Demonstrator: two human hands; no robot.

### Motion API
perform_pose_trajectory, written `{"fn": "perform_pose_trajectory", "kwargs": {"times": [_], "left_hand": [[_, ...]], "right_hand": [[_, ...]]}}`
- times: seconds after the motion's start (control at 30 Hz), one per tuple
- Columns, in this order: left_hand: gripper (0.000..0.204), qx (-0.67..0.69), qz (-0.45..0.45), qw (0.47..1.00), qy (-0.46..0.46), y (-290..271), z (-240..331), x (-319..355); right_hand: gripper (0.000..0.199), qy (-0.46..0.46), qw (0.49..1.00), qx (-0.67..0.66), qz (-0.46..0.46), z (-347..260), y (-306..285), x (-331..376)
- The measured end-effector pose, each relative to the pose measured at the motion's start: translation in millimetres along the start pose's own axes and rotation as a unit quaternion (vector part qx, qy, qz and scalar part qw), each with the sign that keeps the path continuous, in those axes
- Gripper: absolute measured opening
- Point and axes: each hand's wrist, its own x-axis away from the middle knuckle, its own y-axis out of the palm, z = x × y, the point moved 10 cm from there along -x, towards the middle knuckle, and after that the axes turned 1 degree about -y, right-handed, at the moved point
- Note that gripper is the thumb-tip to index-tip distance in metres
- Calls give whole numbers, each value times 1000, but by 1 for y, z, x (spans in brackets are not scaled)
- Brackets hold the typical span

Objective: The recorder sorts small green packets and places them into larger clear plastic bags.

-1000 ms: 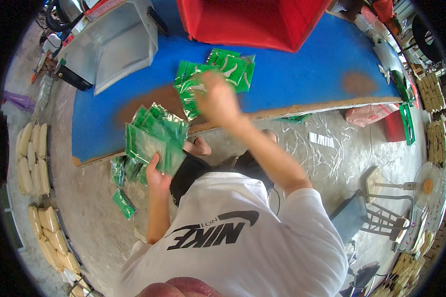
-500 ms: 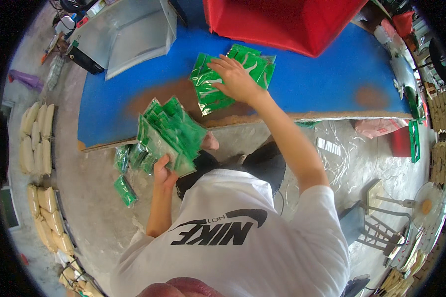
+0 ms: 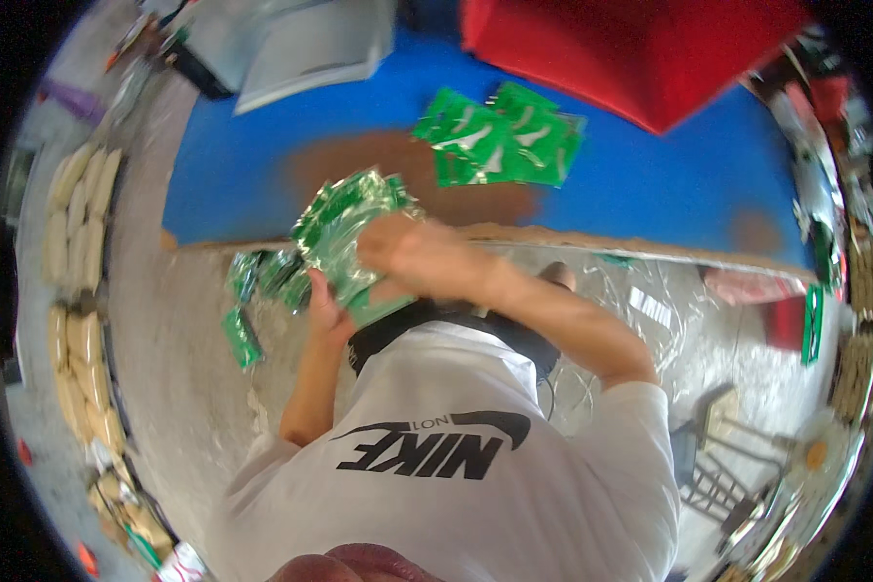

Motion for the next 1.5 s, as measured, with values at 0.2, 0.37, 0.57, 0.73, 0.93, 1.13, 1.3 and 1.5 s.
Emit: {"fn": "perform_pose_trajectory", "kwargs": {"times": [0.2, 0.37, 0.57, 0.73, 0.93, 1.13, 1.3, 1.5], "left_hand": [[59, -84, 38, 996, 6, -23, 3, 3], [66, -7, -71, 997, 27, -1, 8, -15], [55, 55, -136, 989, 22, 75, 23, -84], [46, 16, -82, 992, 92, 80, 32, -108], [44, -15, -57, 995, 81, 76, 21, -110], [46, -38, -37, 994, 100, 74, 28, -110], [49, -19, -89, 989, 115, 67, 52, -78], [48, -66, -40, 995, 67, 37, 56, -49]], "right_hand": [[59, 376, 869, 116, 299, 122, -103, 84], [117, 640, 663, 270, 279, 244, -154, 253], [137, 666, 727, 155, 61, 289, -104, 192], [134, 645, 750, 138, -46, 266, -61, 144], [80, 568, 822, 13, 20, 246, -33, 122], [67, 519, 838, -38, 162, 225, -36, 118], [59, 426, 825, 33, 370, 181, -155, 105], [43, 170, 892, 382, 172, 126, -186, 103]]}}
